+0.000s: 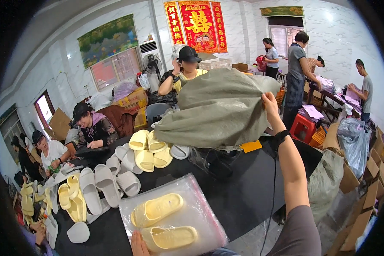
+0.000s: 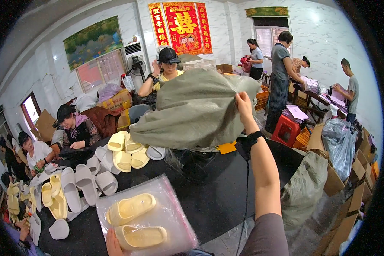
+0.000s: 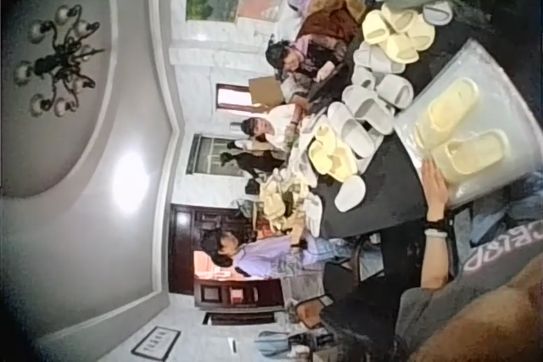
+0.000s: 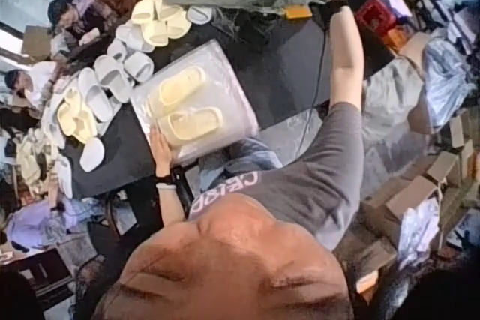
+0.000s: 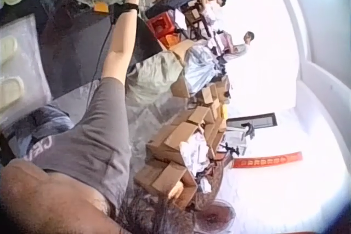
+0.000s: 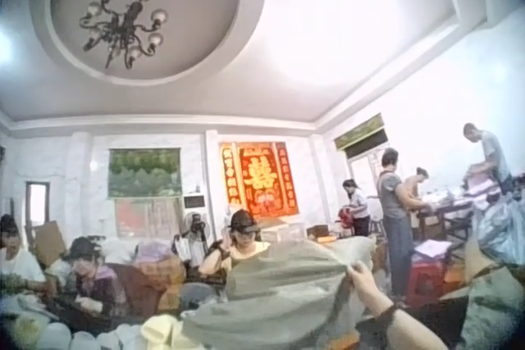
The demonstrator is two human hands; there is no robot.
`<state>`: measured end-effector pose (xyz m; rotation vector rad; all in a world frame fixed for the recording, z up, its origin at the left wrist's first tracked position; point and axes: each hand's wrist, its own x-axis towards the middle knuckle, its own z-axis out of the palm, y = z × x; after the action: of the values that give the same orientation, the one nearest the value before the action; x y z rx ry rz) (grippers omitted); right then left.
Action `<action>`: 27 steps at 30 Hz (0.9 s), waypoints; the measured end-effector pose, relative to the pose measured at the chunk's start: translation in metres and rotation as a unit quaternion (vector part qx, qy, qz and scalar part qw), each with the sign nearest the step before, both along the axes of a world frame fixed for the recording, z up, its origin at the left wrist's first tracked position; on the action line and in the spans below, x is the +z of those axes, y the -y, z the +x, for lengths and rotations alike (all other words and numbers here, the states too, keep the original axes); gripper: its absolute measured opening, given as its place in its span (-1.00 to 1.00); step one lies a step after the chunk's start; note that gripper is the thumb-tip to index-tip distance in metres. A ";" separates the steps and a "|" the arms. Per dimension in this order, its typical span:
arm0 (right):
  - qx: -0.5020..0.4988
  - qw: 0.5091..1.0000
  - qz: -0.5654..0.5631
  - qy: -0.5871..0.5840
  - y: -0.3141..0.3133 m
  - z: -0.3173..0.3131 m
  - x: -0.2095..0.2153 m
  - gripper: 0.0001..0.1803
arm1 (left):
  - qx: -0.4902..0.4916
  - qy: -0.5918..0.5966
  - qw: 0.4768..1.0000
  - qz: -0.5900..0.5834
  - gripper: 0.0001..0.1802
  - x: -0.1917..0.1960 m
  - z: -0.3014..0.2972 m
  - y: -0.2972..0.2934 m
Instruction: Packaging finished shoes into individual plastic bags and then placing the bagged shoes into a large sack for shipment.
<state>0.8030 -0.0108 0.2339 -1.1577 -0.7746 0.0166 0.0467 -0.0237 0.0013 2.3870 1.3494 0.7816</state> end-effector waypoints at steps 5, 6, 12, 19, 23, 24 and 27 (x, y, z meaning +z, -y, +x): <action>0.110 0.979 0.012 0.173 -0.005 -0.123 0.049 -0.78 | -0.015 0.000 1.000 0.009 -0.41 0.004 0.009 -0.004; 0.134 0.967 -0.008 0.217 -0.006 -0.161 0.052 -0.77 | -0.016 -0.004 1.000 0.011 -0.41 0.001 0.008 -0.005; 0.249 0.836 -0.099 0.478 -0.010 -0.296 -0.003 -0.87 | -0.031 -0.005 0.999 0.024 -0.41 -0.005 0.009 -0.004; 0.242 0.861 -0.183 0.408 0.030 -0.316 -0.107 -0.87 | -0.058 -0.025 0.998 0.028 -0.41 -0.017 -0.011 -0.012; 0.233 0.867 -0.219 0.383 0.060 -0.317 -0.132 -0.84 | -0.142 0.049 0.979 -0.137 -0.33 0.078 -0.004 -0.016; 0.218 0.865 -0.246 0.378 0.067 -0.314 -0.137 -0.84 | -0.108 0.000 0.993 -0.052 -0.34 0.103 0.004 -0.010; 0.227 0.849 -0.277 0.389 0.068 -0.333 -0.138 -0.83 | -0.181 -0.039 0.981 -0.060 -0.29 0.237 0.045 0.015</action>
<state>0.4697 -0.0783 0.0963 -1.5112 -1.8536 0.1863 0.0921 -0.0392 0.2385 2.4837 0.9160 0.4972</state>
